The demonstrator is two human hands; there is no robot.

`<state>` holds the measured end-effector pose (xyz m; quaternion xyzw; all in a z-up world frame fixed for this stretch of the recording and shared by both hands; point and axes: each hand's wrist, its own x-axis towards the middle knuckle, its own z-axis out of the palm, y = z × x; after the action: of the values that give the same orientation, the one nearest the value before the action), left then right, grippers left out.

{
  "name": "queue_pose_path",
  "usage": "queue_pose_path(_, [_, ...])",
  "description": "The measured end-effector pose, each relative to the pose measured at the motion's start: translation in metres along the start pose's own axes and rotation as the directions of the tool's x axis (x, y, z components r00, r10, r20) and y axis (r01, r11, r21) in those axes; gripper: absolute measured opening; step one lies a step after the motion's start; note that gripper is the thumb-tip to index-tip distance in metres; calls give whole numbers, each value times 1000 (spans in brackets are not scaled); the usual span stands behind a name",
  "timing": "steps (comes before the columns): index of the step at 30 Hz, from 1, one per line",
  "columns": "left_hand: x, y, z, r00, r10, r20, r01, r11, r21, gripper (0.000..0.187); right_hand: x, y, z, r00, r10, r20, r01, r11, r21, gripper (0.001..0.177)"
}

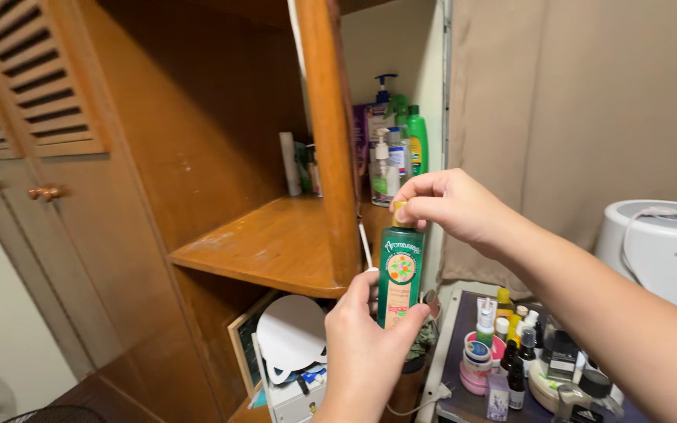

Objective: The person picks up various bottles and containers from a cluttered surface and places them one by one onto a wooden shelf. Items include lotions, sprays, and small bottles, which are arranged in a row on the shelf.

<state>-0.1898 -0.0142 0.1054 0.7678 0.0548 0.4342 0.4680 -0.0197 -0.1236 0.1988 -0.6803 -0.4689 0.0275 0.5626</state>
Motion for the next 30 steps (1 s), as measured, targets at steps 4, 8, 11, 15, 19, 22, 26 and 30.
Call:
queue_pose_path(4, [-3, -4, -27, 994, -96, -55, 94, 995, -45, 52, 9, -14, 30, 999, -8, 44, 6, 1000, 27, 23])
queue_pose_path(8, [-5, -9, -50, 985, -123, -123, 116, 991, -67, 51, 15, -29, 55, 997, 6, 73, -24, 971, 239, 35])
queue_pose_path(11, [-2, -16, -68, 980, -110, -168, 100, 993, -67, 50, 15, -42, 67, 992, 100, 78, -124, 900, 418, 47])
queue_pose_path(15, [9, -22, -90, 962, -179, -208, 169, 983, -66, 49, 12, -53, 72, 980, 140, 145, -201, 715, 670, 65])
queue_pose_path(19, [21, -29, -107, 953, -181, -242, 174, 983, -49, 50, 14, -41, 73, 974, 198, 108, -194, 495, 847, 74])
queue_pose_path(22, [31, -38, -118, 944, -217, -248, 223, 975, -4, 49, 19, -16, 67, 985, 160, 64, -119, 366, 923, 74])
queue_pose_path(26, [51, -55, -126, 958, -173, -227, 158, 984, -86, 43, 34, 23, 54, 989, 122, 83, -106, 195, 975, 72])
queue_pose_path(30, [76, -76, -133, 965, -165, -205, 139, 981, -134, 43, 47, 53, 46, 948, 319, 23, -71, 142, 987, 66])
